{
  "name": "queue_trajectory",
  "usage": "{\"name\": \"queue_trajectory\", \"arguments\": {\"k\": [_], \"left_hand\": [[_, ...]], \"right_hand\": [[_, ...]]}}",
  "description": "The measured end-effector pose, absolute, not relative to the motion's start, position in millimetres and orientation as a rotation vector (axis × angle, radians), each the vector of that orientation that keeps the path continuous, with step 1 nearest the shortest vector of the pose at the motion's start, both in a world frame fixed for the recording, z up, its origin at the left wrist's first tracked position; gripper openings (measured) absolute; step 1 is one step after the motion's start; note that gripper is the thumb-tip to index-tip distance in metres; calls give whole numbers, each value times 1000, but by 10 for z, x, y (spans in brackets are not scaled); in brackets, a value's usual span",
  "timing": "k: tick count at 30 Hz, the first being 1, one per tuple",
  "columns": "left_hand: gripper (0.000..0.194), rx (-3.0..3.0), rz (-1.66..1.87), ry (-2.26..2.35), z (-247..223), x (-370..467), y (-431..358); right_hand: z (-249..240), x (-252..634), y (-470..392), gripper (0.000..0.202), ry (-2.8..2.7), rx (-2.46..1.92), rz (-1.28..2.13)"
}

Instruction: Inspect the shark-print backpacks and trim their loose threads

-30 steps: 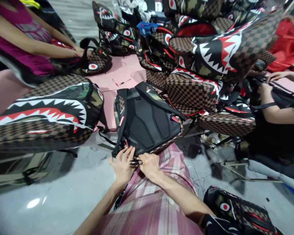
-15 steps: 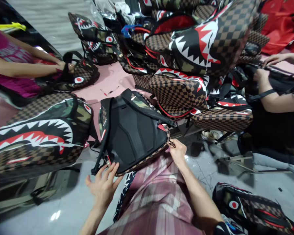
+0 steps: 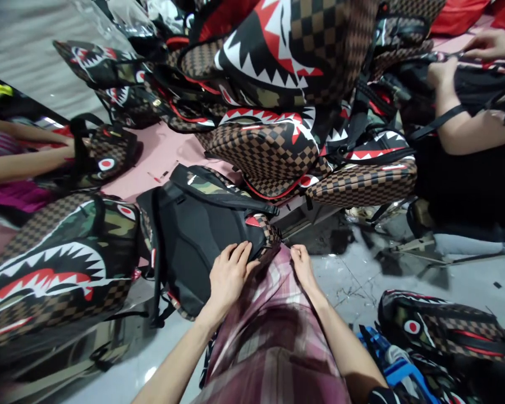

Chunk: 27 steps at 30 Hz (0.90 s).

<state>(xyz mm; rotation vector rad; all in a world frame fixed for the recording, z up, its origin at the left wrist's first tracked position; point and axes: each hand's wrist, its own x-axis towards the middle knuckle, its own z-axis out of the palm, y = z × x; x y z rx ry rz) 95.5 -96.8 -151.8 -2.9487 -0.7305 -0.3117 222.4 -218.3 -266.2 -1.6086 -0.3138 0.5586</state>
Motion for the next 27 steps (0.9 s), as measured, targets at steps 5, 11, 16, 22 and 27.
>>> {"name": "queue_trajectory", "arguments": {"k": [5,11,16,22,27], "left_hand": [[23,-2903,-508,-572,-1393,827,-796],[21,-2924,-882,-869,-671,548,-481],[26,-2907,-1115,-1338,-136,243,-287],[26,-2852,-1326,-1503,-16,9,-188],[24,-2855,-1416,-1491,-28,-134,-149]], "right_hand": [[-2496,2327,-2104,24,-378,-1502,550],[-1789,2493,-1878,14,-710,-1344,360],[-1216,2397,-1452,14,-1029,-1158,228],[-840,2184,-1020,16,-1292,-1042,69],[-711,2038,-860,17,-1379,-1029,17]]}}
